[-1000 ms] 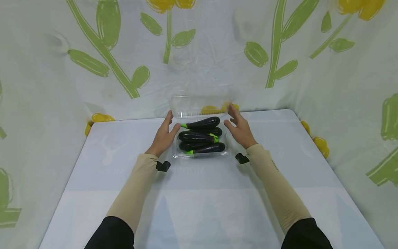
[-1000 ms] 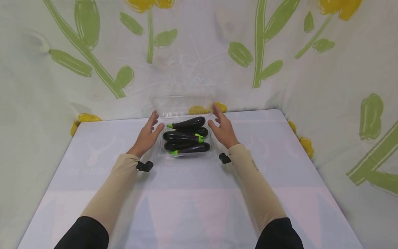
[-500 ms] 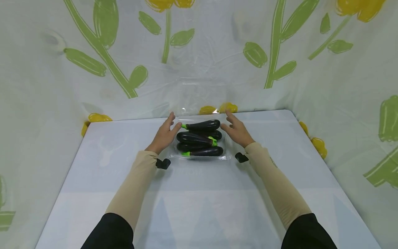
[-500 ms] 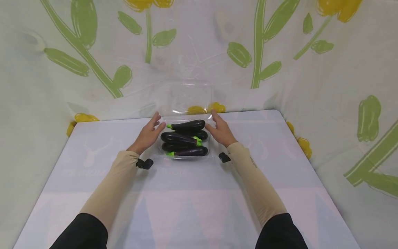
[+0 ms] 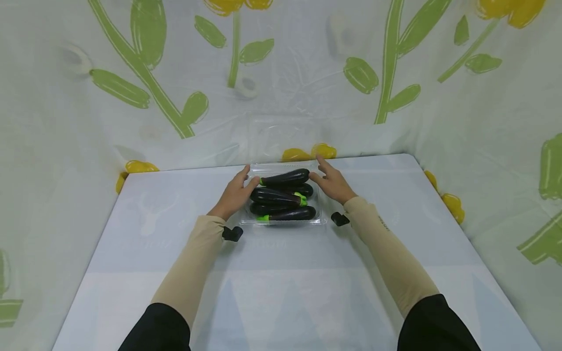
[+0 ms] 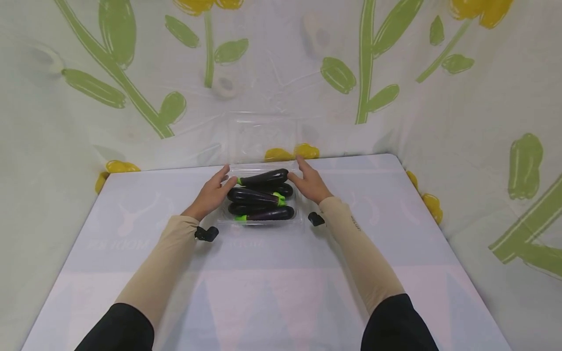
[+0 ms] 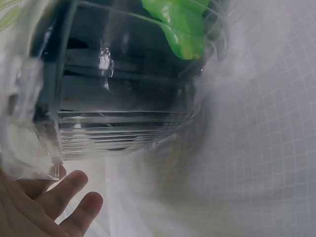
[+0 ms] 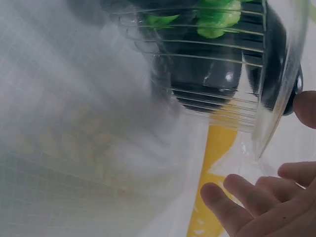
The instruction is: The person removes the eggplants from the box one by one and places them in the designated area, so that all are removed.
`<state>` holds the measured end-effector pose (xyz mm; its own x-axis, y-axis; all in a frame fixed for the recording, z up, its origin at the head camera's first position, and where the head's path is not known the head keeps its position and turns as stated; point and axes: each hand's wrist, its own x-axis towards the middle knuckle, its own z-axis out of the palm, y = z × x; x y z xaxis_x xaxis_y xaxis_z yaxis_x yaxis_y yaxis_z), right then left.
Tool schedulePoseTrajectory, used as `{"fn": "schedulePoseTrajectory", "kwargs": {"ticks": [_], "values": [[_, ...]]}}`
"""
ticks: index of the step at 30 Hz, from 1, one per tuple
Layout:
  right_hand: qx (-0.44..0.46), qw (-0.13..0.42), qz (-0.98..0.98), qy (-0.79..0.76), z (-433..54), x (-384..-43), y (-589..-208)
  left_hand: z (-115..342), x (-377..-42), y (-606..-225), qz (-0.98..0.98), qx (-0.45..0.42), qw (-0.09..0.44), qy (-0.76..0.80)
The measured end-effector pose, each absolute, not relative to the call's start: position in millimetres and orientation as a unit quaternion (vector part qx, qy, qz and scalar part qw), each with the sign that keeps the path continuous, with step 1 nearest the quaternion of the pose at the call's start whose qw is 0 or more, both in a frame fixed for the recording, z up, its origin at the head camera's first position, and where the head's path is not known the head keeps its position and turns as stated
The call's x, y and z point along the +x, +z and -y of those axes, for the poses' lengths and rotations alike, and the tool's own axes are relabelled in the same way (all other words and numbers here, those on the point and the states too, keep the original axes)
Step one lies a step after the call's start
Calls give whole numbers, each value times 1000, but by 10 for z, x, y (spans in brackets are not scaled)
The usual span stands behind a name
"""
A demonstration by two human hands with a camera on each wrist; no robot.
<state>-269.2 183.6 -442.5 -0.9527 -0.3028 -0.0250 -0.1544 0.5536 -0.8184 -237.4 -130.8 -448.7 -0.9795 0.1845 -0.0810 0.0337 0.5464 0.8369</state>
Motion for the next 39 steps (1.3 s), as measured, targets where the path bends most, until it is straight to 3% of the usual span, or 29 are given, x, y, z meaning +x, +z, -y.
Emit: {"fn": "schedulePoseTrajectory", "kwargs": {"ticks": [14,22,35,39], "values": [[-116,88,-883,-447,-1931,-2665,-4435,1378,-2341,-4465,-875,65,84,472],[-116,67,-894,-427,-2134,-2641,-4393,1564,-2235,-4356,-902,69,43,425],[-138,22,-906,-399,-2334,-2584,-4239,1662,-1744,-4320,-920,97,30,379],[-158,0,-908,-387,-2238,-2595,-4168,1614,-1573,-4336,-938,111,-1,330]]}}
